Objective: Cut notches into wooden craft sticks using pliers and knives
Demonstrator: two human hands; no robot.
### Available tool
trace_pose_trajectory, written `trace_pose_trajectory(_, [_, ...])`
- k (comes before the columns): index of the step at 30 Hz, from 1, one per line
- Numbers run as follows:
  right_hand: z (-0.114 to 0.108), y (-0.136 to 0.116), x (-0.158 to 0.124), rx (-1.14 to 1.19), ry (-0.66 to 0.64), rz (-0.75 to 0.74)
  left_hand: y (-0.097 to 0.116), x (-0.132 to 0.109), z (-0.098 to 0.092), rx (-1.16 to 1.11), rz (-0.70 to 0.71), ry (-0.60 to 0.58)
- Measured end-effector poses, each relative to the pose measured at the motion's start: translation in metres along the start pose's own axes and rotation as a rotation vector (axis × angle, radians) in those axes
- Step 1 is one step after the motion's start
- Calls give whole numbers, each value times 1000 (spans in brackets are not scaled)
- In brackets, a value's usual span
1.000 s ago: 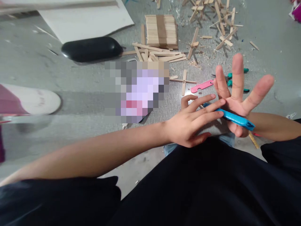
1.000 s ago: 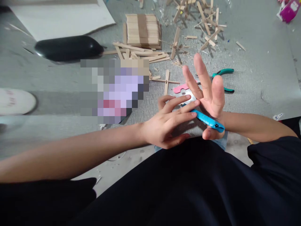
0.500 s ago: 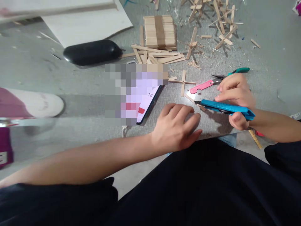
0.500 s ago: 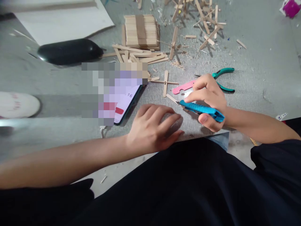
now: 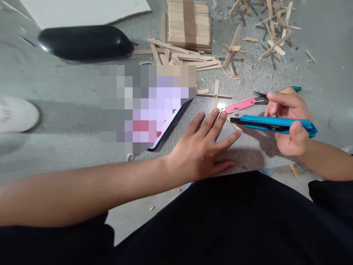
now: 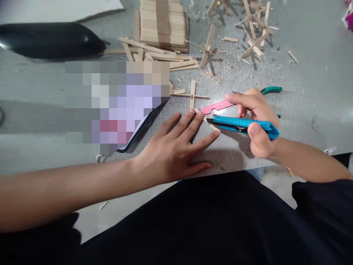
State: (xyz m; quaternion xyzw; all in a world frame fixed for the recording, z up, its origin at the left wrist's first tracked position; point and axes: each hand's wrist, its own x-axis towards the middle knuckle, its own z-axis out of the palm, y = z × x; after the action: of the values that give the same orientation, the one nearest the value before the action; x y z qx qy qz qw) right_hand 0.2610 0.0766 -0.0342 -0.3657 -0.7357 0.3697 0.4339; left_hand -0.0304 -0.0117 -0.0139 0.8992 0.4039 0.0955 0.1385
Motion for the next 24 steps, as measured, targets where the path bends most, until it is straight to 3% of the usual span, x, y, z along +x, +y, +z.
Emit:
trace_pose_trajectory(3, [4,-16,13,168,142,-69,-1,2,0,-5,-4,-1])
trace_pose_trajectory(7, [4,-27,17,361,20,-35,-4,1,10,-8,8,75])
trace_pose_trajectory(12, [1,-21,14,448,-83,-47,-3,1,14,11,25,124])
trace_pose_trajectory(17, [-3,-12,16,378,-153,-137,-1,4,5,41,36,119])
trace_pose_trajectory(18, [-2,-10,17,341,-152,-111,0,4,4,42,39,115])
trace_pose_trajectory(22, [4,-1,18,234,-92,-288,0,5,1,14,32,116])
trace_pose_trajectory(24, [5,-2,17,218,-112,-289,0,5,0,21,25,102])
